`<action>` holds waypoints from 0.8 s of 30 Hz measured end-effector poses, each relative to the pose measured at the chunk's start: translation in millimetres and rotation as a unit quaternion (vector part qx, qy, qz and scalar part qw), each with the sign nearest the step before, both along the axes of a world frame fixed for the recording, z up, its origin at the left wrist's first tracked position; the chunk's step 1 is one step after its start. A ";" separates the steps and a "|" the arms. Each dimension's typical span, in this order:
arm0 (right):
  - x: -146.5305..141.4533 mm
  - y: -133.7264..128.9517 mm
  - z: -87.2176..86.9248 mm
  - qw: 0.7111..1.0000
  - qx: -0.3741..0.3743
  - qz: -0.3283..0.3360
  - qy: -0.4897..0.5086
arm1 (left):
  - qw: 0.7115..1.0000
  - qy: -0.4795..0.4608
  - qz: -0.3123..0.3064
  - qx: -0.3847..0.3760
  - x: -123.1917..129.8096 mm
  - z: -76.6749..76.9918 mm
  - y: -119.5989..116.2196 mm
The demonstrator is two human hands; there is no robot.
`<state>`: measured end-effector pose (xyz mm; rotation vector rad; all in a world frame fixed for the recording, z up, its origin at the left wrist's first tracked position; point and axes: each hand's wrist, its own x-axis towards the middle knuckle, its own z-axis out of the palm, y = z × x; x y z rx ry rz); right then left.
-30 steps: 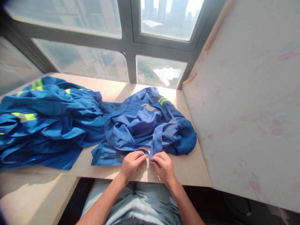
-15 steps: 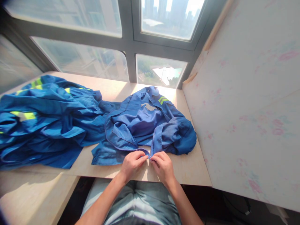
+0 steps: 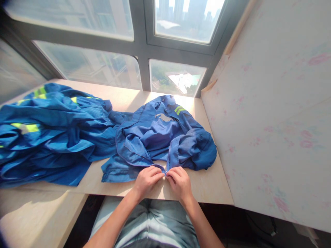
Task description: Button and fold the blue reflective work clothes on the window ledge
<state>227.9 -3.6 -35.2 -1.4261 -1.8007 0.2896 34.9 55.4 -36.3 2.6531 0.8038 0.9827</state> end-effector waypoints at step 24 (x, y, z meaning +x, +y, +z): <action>-31.8 -7.2 33.2 0.992 0.053 -0.060 0.093 | 0.591 -0.425 0.211 -0.653 51.7 18.0 -47.8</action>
